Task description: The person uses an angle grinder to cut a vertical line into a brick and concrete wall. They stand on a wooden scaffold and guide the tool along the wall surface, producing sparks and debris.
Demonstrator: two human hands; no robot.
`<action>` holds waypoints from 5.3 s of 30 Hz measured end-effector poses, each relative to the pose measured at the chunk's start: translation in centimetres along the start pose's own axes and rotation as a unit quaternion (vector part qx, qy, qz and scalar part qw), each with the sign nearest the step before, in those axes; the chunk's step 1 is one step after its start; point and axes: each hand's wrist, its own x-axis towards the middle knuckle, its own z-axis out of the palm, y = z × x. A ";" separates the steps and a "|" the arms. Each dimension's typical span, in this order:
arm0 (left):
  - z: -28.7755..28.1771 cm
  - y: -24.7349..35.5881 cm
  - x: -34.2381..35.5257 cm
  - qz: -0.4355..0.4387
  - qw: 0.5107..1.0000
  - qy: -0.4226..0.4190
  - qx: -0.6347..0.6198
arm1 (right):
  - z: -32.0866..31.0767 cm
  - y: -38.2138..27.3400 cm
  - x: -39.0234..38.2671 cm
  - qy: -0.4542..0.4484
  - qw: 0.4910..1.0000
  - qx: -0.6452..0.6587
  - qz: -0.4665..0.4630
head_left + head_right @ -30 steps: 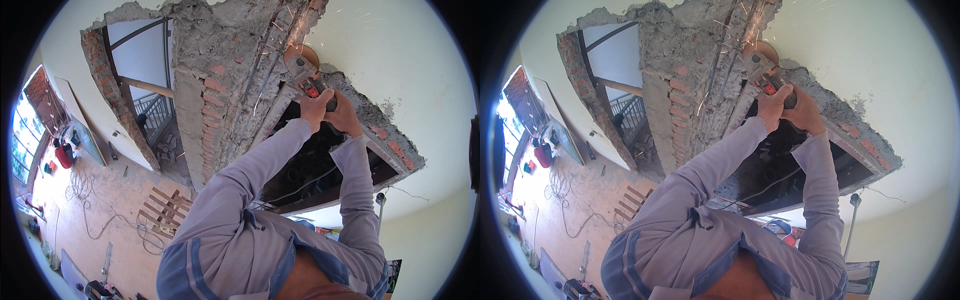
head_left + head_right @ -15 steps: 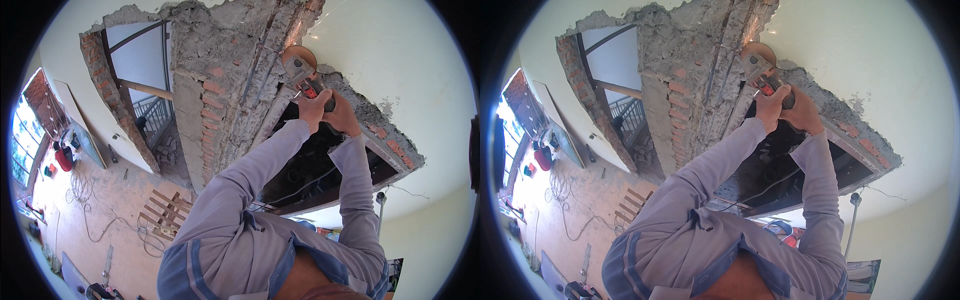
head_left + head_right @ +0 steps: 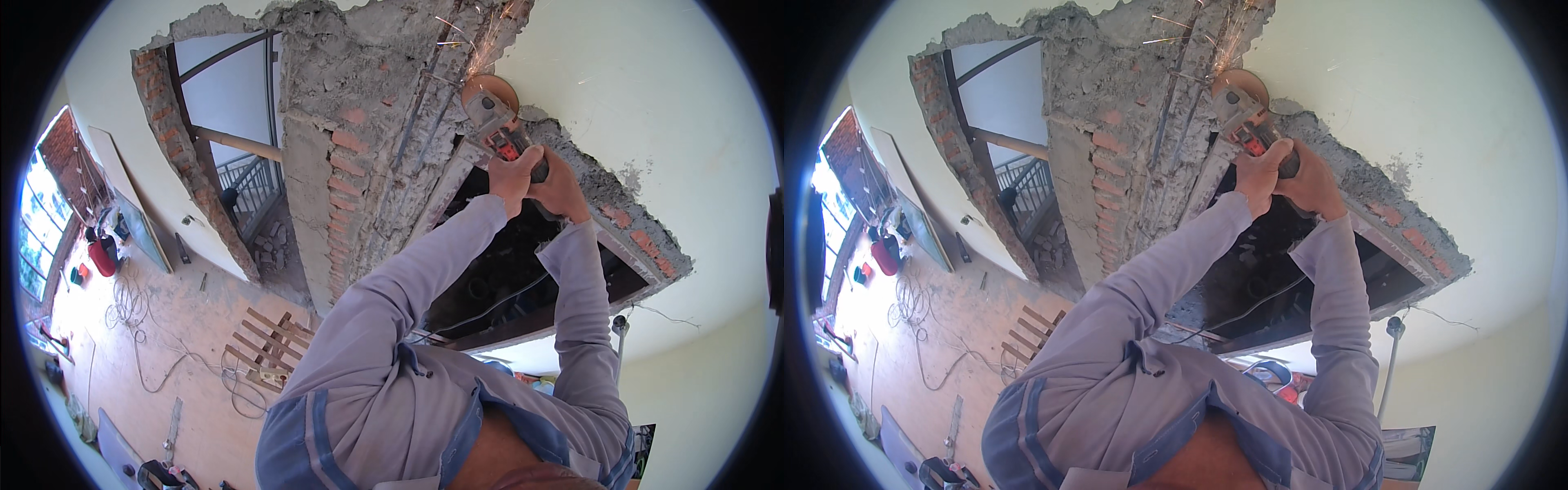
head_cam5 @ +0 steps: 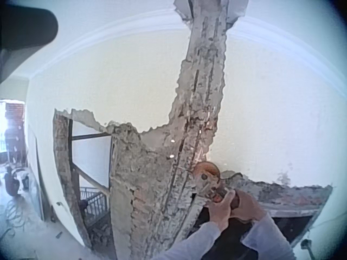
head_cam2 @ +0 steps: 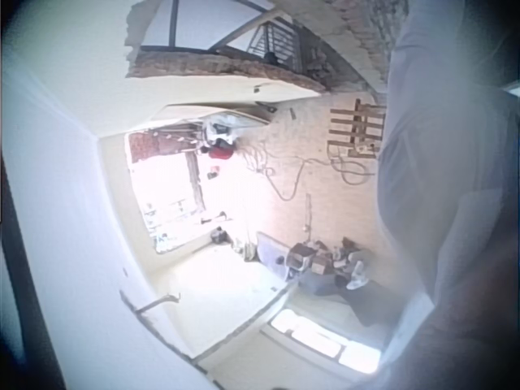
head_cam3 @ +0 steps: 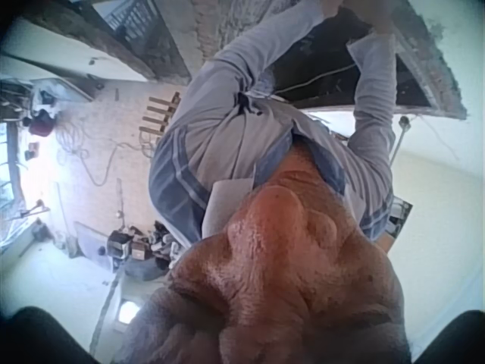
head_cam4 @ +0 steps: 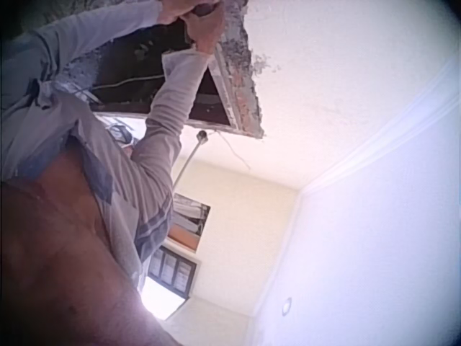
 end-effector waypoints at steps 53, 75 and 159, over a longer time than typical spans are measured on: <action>0.4 0.3 -0.3 -0.016 1.000 0.013 -0.007 | -0.2 0.5 0.2 -0.015 1.000 0.003 0.003; 0.7 -0.2 0.2 0.002 1.000 0.003 -0.024 | -0.6 0.4 0.4 -0.012 1.000 -0.008 0.004; 1.0 -0.4 0.7 0.012 0.999 0.012 -0.027 | -1.3 -0.6 0.6 -0.022 0.999 -0.005 0.026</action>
